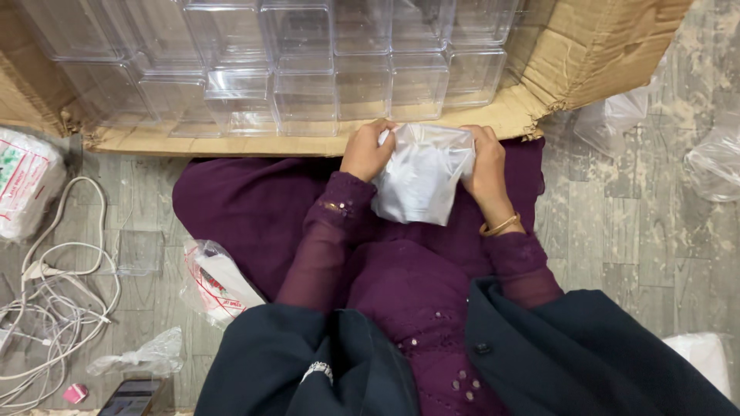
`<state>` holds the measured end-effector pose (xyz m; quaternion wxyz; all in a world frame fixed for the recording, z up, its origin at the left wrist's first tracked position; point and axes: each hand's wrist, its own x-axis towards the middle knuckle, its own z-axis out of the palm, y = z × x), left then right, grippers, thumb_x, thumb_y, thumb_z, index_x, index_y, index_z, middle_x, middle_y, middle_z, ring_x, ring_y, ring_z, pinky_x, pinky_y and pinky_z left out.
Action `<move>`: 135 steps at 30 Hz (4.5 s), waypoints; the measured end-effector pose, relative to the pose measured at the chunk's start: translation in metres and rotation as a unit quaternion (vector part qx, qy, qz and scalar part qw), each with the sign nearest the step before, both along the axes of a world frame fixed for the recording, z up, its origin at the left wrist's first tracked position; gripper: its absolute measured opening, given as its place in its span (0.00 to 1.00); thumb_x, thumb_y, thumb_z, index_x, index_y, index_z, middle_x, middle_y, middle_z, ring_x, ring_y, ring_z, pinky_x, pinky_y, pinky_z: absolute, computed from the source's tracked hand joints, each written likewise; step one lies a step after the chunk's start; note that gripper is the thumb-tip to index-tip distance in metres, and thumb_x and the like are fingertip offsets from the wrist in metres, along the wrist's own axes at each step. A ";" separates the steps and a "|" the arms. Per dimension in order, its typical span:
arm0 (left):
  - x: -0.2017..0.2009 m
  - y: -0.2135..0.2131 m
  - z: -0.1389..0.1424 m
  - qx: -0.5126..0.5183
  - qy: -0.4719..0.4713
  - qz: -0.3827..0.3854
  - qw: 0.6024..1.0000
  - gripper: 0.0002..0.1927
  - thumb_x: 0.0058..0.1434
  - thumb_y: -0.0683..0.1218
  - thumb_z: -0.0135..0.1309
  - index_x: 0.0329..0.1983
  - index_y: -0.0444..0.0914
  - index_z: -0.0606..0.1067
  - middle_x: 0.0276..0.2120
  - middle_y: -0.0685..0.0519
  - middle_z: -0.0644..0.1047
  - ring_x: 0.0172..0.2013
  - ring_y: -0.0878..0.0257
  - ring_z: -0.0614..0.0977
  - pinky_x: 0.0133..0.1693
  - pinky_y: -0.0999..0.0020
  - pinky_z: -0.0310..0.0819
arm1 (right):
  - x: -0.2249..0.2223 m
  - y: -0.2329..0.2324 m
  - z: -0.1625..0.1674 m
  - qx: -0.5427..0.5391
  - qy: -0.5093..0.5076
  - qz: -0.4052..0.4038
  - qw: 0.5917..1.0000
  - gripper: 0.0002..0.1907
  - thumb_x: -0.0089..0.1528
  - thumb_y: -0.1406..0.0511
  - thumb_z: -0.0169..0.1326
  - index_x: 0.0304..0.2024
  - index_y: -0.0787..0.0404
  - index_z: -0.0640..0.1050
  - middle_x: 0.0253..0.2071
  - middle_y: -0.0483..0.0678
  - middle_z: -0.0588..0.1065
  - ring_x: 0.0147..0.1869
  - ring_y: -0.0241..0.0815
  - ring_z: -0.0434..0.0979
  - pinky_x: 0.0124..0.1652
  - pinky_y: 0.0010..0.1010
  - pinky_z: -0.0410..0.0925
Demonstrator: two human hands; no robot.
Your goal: The person sits on the floor in front of a cardboard tray of clear plastic boxes. They open a plastic bag, place a plastic box inside, seal the bag, and set the bagged box aside, repeating this for successive boxes.
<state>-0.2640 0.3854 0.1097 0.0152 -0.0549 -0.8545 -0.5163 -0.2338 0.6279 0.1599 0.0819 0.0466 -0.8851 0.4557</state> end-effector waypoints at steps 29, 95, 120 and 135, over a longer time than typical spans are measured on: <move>0.078 -0.324 0.066 -0.366 0.013 0.223 0.904 0.31 0.65 0.49 0.65 0.67 0.30 0.73 0.54 0.39 0.79 0.50 0.45 0.80 0.51 0.53 0.73 | -0.091 0.264 -0.113 -0.561 -0.015 -0.406 0.722 0.36 0.71 0.50 0.46 0.75 0.57 0.53 0.76 0.50 0.52 0.77 0.51 0.52 0.71 0.54 0.57; 0.015 -0.143 0.041 0.054 0.014 0.087 0.995 0.14 0.60 0.49 0.58 0.43 0.36 0.73 0.41 0.47 0.81 0.46 0.58 0.83 0.56 0.62 0.73 | -0.028 -0.070 0.052 -0.408 -0.145 0.229 0.872 0.25 0.67 0.72 0.55 0.68 0.59 0.69 0.63 0.50 0.71 0.54 0.38 0.76 0.50 0.33 0.76; 0.084 -0.125 0.106 0.513 -0.255 -0.040 0.818 0.17 0.66 0.55 0.52 0.53 0.45 0.66 0.58 0.42 0.76 0.52 0.60 0.80 0.51 0.64 0.75 | 0.005 -0.105 0.106 -0.031 -0.020 0.340 0.940 0.66 0.53 0.60 0.73 0.80 0.51 0.41 0.72 0.56 0.58 0.76 0.54 0.61 0.70 0.47 0.65; 0.077 -0.111 0.109 0.460 -0.252 -0.042 0.850 0.22 0.68 0.56 0.52 0.58 0.40 0.66 0.51 0.51 0.73 0.47 0.65 0.74 0.45 0.67 0.72 | 0.015 -0.110 0.119 0.004 0.025 0.385 0.923 0.64 0.51 0.59 0.74 0.79 0.55 0.47 0.70 0.56 0.55 0.76 0.54 0.59 0.73 0.46 0.59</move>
